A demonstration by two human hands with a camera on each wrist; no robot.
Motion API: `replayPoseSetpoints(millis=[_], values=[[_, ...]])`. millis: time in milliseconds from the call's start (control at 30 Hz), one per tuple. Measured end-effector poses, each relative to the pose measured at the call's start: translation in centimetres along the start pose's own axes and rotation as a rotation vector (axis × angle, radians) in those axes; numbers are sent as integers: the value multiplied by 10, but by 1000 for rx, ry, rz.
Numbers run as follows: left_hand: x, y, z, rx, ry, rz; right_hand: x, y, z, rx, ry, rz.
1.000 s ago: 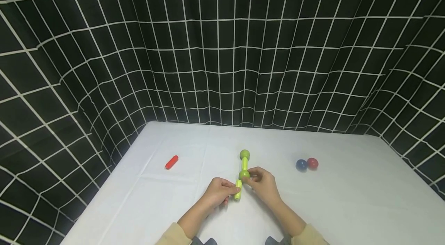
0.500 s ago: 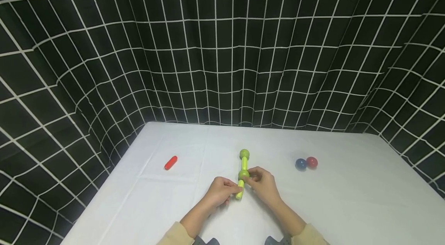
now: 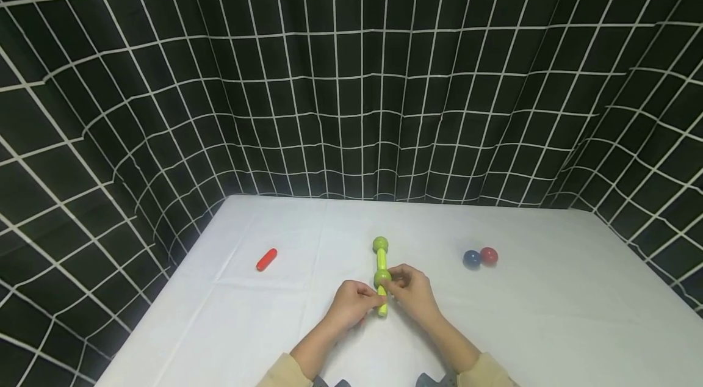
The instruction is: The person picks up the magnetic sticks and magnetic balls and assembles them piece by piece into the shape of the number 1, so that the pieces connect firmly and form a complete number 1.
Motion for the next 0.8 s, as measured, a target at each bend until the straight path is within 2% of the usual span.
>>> replayPoseSetpoints(millis=[133,800], values=[[1,0,0,26,-15,5,0,1,-1,1,8,-3],[-1,-3,2,25,-52,18,-1,1,-2,-15,-23,2]])
Point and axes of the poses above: each hand's wrist, its own y-axis away from the middle knuckle, its own x-axis out of the palm, z = x × y, the point moved 1 cm from there along -y, towards the middle knuckle, and after that the axes turned 11 degrees about x, right-handed, at the moved point
